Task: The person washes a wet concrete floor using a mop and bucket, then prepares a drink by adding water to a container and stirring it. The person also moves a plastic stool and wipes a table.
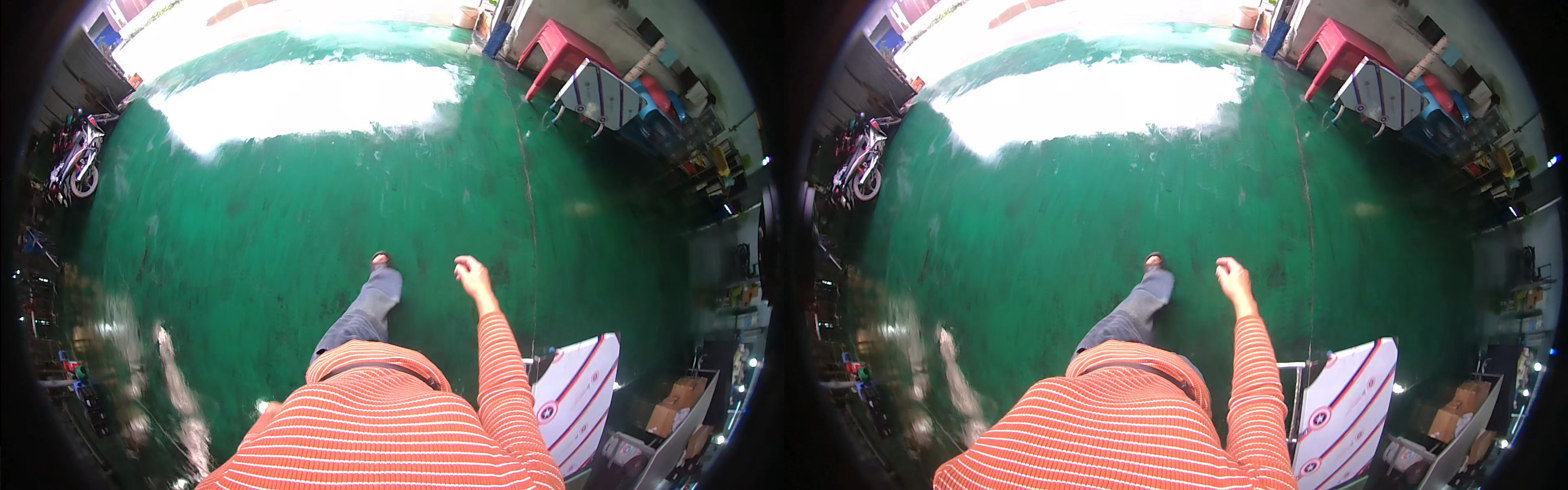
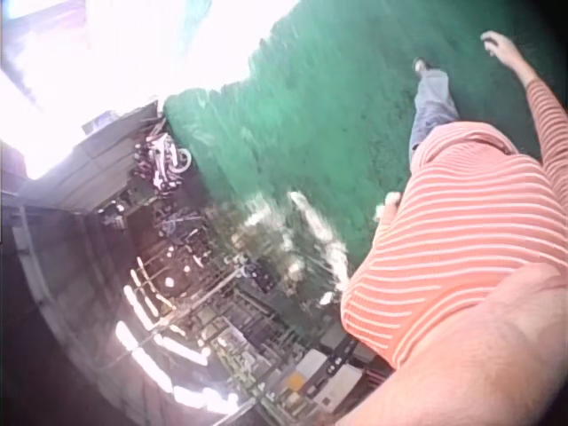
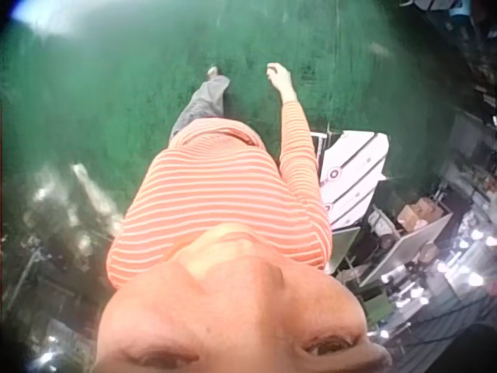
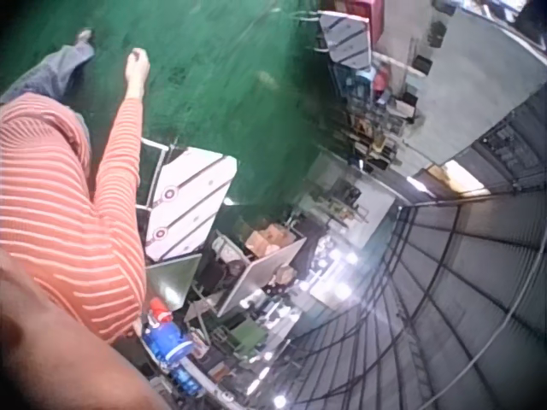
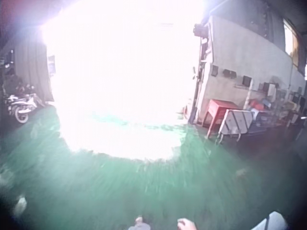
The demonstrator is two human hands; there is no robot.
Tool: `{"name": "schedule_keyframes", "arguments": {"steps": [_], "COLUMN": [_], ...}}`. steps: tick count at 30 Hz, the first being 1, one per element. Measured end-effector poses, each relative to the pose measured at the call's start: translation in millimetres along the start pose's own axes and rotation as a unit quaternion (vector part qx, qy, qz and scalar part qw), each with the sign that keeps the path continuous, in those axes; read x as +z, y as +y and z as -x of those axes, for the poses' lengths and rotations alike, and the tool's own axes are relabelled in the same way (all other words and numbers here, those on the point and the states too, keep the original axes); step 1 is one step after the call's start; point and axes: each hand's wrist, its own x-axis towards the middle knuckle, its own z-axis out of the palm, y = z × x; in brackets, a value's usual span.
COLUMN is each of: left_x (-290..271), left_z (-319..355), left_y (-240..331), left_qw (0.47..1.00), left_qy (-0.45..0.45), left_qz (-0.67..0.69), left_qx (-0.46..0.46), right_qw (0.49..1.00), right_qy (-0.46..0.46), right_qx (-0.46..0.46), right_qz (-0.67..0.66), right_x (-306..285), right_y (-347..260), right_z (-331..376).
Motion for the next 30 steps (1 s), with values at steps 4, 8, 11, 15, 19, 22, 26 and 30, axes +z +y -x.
{"name": "schedule_keyframes", "arguments": {"steps": [4, 8, 11, 15, 19, 22, 26, 30], "left_x": [-90.3, -304.2, -500.4, -700.1, -769.6, -767.3, -691.3, -652.1], "left_z": [-52.5, -119.8, -106.2, -58.3, -49.6, -123.3, -200.2, -269.2], "left_y": [95.4, 323.8, 551.6, 803.7, 960.3, 956.0, 872.4, 773.7], "left_qw": [1.0, 0.963, 0.852, 0.763, 0.743, 0.787, 0.949, 0.992], "left_qy": [-0.012, 0.203, 0.369, 0.398, 0.227, 0.375, 0.224, -0.043], "left_qz": [0.012, -0.087, 0.0, 0.083, 0.324, 0.135, 0.005, -0.087], "left_qx": [-0.015, 0.153, 0.37, 0.503, 0.54, 0.472, 0.224, 0.084], "right_qw": [0.997, 0.972, 0.96, 0.958, 0.916, 0.891, 0.979, 0.994], "right_qy": [0.041, 0.06, 0.007, -0.065, -0.154, -0.281, 0.053, 0.092], "right_qx": [-0.006, 0.137, 0.275, 0.273, 0.255, 0.082, 0.19, 0.049], "right_qz": [-0.071, -0.181, -0.055, 0.051, 0.27, 0.347, -0.052, -0.041], "right_x": [-42.2, -52.6, -53.2, -72.5, -84.4, -144.8, -269.6, -352.2], "right_y": [-44.9, 30.4, 71.9, 91.2, 332.2, 182.6, 17.6, -124.9], "right_z": [-136.3, -172.3, -160.0, -171.1, -215.3, -435.7, -735.1, -992.1]}}
